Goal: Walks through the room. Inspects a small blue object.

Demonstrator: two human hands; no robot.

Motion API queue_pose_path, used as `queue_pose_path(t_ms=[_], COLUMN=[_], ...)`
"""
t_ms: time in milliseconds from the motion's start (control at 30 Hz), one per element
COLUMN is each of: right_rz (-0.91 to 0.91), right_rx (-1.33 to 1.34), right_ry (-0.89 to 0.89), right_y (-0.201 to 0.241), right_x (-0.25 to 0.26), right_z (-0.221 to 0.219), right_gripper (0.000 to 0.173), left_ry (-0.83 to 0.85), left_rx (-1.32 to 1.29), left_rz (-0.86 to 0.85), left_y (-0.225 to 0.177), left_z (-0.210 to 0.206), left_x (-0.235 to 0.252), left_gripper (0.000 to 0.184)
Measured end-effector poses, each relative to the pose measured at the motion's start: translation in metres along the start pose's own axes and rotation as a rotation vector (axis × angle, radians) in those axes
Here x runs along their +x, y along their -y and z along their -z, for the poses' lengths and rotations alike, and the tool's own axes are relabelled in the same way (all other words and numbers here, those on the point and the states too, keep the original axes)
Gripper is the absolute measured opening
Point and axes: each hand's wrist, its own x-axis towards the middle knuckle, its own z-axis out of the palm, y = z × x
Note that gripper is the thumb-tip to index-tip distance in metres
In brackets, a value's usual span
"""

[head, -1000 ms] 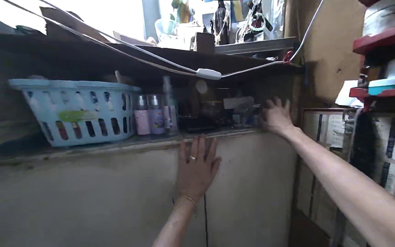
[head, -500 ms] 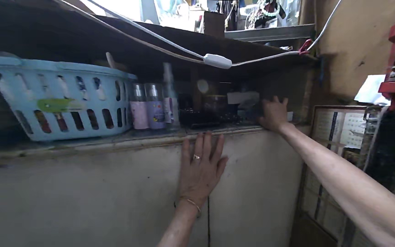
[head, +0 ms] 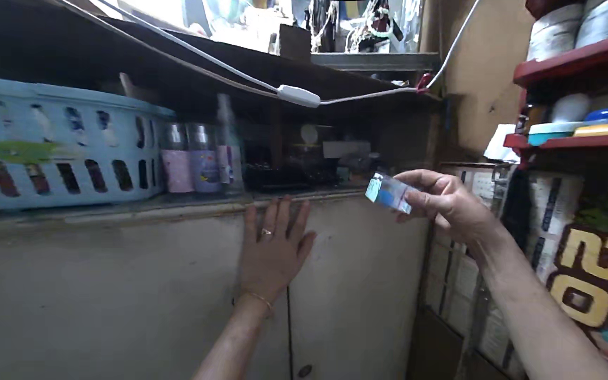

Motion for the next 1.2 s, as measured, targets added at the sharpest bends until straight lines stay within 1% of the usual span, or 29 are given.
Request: queue_pose_path(t_ms=[67,200,300,367,400,433,467,500,567,600,633,700,733,800,900,967,1033,1100,1200], right_rz=[0.076,0.115,0.121,0.111,0.087,0.060,0.021,-0.029,-0.117,-0.131,-0.144,-0.215,-0.254,-0.325,-0.366,-0.396,-0.472,-0.576,-0.686], right_rx=[-0.033,-0.070,-0.210,-0.329,-0.383,-0.413,-0.415,-0.380,-0.299,-0.298,-0.325,-0.275,-0.222,-0.113,-0.003,0.018,0.080,0.211,0.361], right_ry=[-0.007,-0.090,-0.184,-0.238,-0.266,-0.306,-0.348,-0.388,-0.475,-0.513,-0.534,-0.574,-0.597,-0.664,-0.717,-0.764,-0.839,-0.909,-1.043], right_y=[-0.002,-0.001,0.006,0.013,0.015,0.018,0.019,0.019,0.014,0.011,0.010,0.016,0.023,0.033,0.048,0.060,0.074,0.084,0.087], right_x=[-0.031,-0.092,-0.140,-0.178,-0.197,-0.215,-0.232,-0.251,-0.287,-0.303,-0.320,-0.356,-0.371,-0.399,-0.441,-0.459,-0.472,-0.481,-0.495], right_z=[-0.004,-0.015,-0.025,-0.034,-0.039,-0.043,-0.047,-0.052,-0.068,-0.075,-0.081,-0.097,-0.099,-0.098,-0.095,-0.093,-0.094,-0.093,-0.093], right_gripper=[0.038,0.045,0.048,0.049,0.049,0.048,0.046,0.044,0.040,0.039,0.040,0.037,0.032,0.023,0.020,0.019,0.019,0.020,0.027], left_ry=[0.047,0.108,0.213,0.213,0.182,0.143,0.137,0.188,0.414,0.518,0.591,0.676,0.692,0.717,0.757,0.782,0.861,0.946,1.018], left_rx=[-0.012,-0.066,-0.137,-0.248,-0.366,-0.546,-0.773,-1.042,-1.613,-1.877,-2.086,-2.376,-2.464,-2.570,-2.648,-2.689,-2.674,-2.683,-2.706], left_rz=[0.007,0.013,0.064,0.079,0.096,0.135,0.190,0.260,0.436,0.515,0.591,0.740,0.774,0.787,0.821,0.802,0.782,0.802,0.924], left_y=[0.000,0.000,-0.004,-0.012,-0.021,-0.037,-0.063,-0.096,-0.163,-0.195,-0.222,-0.257,-0.269,-0.285,-0.306,-0.321,-0.335,-0.348,-0.363], left_z=[0.005,0.013,0.026,0.039,0.046,0.056,0.069,0.087,0.125,0.140,0.155,0.185,0.197,0.215,0.241,0.252,0.264,0.274,0.284], left_x=[0.001,0.005,0.013,0.010,0.003,-0.006,-0.022,-0.047,-0.097,-0.116,-0.134,-0.160,-0.165,-0.174,-0.183,-0.184,-0.184,-0.182,-0.188], left_gripper=[0.059,0.060,0.061,0.063,0.068,0.074,0.080,0.082,0.081,0.076,0.067,0.043,0.040,0.042,0.043,0.045,0.045,0.042,0.039])
